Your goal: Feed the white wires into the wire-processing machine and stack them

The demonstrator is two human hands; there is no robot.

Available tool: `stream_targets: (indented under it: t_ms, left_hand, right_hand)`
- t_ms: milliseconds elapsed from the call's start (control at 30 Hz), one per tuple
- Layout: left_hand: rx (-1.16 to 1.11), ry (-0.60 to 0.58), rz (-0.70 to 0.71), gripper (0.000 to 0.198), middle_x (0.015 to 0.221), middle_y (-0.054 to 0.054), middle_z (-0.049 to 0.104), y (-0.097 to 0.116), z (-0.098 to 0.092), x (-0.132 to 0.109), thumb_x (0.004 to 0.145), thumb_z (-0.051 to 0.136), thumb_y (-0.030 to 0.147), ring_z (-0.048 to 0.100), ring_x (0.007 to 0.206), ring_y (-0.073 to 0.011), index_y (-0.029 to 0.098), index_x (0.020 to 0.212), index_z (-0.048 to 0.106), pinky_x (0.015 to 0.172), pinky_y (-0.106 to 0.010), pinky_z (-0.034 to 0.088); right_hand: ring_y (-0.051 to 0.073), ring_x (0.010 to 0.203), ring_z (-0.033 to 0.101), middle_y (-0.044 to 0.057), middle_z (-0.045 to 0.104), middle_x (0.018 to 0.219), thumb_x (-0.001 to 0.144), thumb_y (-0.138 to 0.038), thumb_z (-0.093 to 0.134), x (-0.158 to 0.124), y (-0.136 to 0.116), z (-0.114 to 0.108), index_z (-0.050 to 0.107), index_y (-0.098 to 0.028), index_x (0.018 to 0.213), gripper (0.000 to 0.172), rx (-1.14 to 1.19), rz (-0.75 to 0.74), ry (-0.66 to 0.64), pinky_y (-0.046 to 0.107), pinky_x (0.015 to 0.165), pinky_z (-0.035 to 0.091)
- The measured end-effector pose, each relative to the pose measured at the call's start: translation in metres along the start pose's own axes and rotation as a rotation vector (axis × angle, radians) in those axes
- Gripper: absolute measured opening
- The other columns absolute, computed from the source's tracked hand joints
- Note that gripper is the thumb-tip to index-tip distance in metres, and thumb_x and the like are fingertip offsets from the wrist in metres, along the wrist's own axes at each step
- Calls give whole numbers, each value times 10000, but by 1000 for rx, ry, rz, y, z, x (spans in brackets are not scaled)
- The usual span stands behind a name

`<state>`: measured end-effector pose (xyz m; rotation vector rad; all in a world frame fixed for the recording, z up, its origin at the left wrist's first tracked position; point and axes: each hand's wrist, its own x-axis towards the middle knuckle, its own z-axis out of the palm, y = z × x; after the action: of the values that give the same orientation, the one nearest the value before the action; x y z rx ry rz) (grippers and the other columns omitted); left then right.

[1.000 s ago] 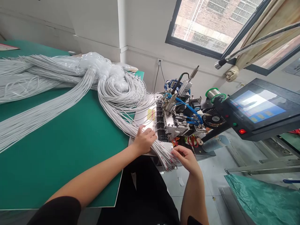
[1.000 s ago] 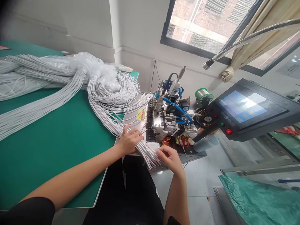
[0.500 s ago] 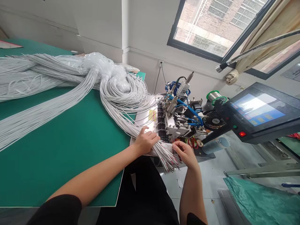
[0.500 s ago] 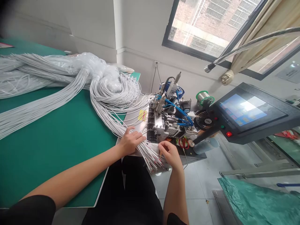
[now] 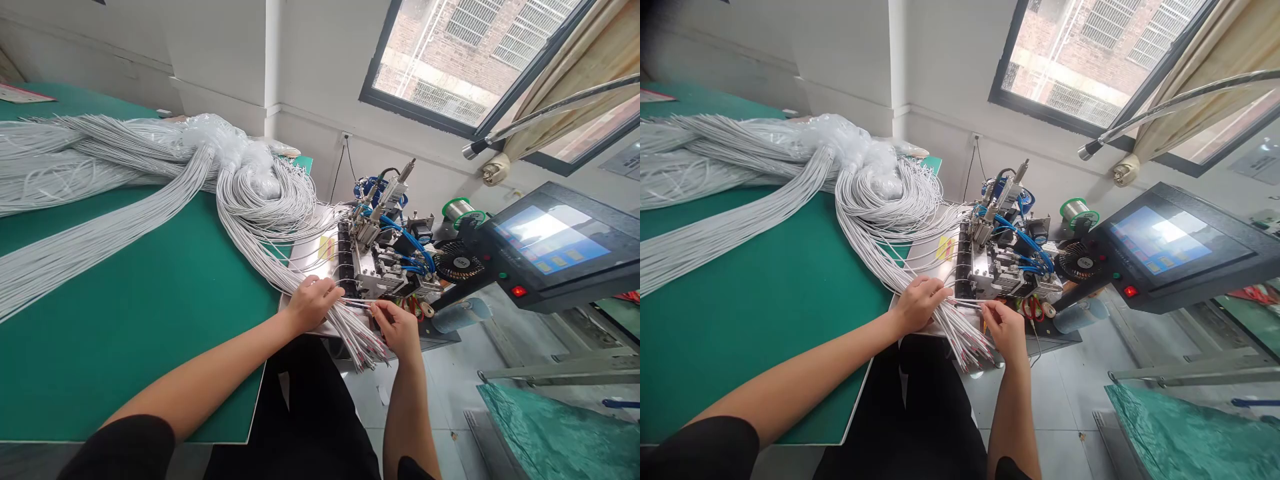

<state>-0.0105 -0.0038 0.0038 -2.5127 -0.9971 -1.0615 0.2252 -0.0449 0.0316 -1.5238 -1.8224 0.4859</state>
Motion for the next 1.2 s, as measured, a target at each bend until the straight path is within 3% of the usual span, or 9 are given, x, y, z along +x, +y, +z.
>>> stream_targets:
  t_ms: [100, 200, 300, 400, 533, 800, 967, 1200]
  left_hand:
    - [-52, 85, -37, 154, 866, -51, 586, 0, 0, -2, 915, 427, 204, 567, 817, -175, 188, 981, 566, 847, -336, 442]
    - [-84, 139, -65, 189, 875, -67, 588, 1, -2, -2, 925, 447, 256, 574, 833, -182, 178, 1042, 573, 822, -322, 473]
    - [-107, 153, -47, 184, 909, -79, 605, 2, -6, 0, 923, 446, 246, 586, 845, -181, 177, 997, 600, 807, -313, 487]
    - [-152, 168, -15, 187, 973, -82, 637, 2, -8, 1, 931, 436, 254, 607, 859, -172, 181, 890, 603, 808, -311, 493]
    - [-213, 193, -13, 191, 1055, -101, 653, 0, -7, 0, 934, 436, 274, 621, 944, -178, 177, 864, 586, 830, -324, 496]
    - [-129, 84, 52, 258, 722, -25, 630, 1, 4, 1, 961, 364, 161, 588, 702, -134, 168, 806, 570, 725, -278, 484]
    - [-92, 37, 117, 281, 684, -15, 596, -1, 5, 1, 962, 357, 166, 554, 662, -131, 170, 773, 565, 698, -265, 466]
    - [-47, -13, 149, 304, 784, -20, 644, -1, 5, 2, 960, 317, 143, 570, 675, -124, 173, 770, 552, 681, -263, 437]
  right_hand:
    - [219, 727, 614, 115, 693, 998, 895, -394, 510, 1, -2, 0, 644, -190, 795, 263, 2, -103, 23, 301, 619, 423]
    - [204, 687, 579, 137, 673, 1073, 901, -373, 503, 4, -4, 0, 625, -193, 781, 248, 6, -127, 26, 310, 615, 410]
    - [165, 602, 511, 101, 681, 979, 907, -370, 496, 6, -3, 3, 616, -197, 805, 234, -14, -109, 68, 296, 601, 395]
    - [173, 640, 518, 57, 644, 801, 920, -371, 470, 7, -1, 6, 592, -201, 815, 235, -8, -96, 78, 287, 631, 398]
    - [171, 650, 526, 41, 609, 760, 926, -394, 447, 9, 1, 10, 553, -199, 845, 236, 96, -47, 69, 284, 630, 411]
    - [136, 582, 433, 18, 517, 713, 907, -500, 460, 20, 5, 23, 522, -200, 817, 320, 377, 35, 94, 256, 517, 356]
    - [115, 530, 364, 8, 476, 682, 890, -511, 496, 24, 2, 32, 515, -201, 787, 327, 529, 90, 70, 248, 465, 295]
    - [114, 531, 378, 9, 510, 691, 894, -495, 480, 21, 3, 29, 538, -190, 781, 331, 440, 95, 66, 246, 482, 296]
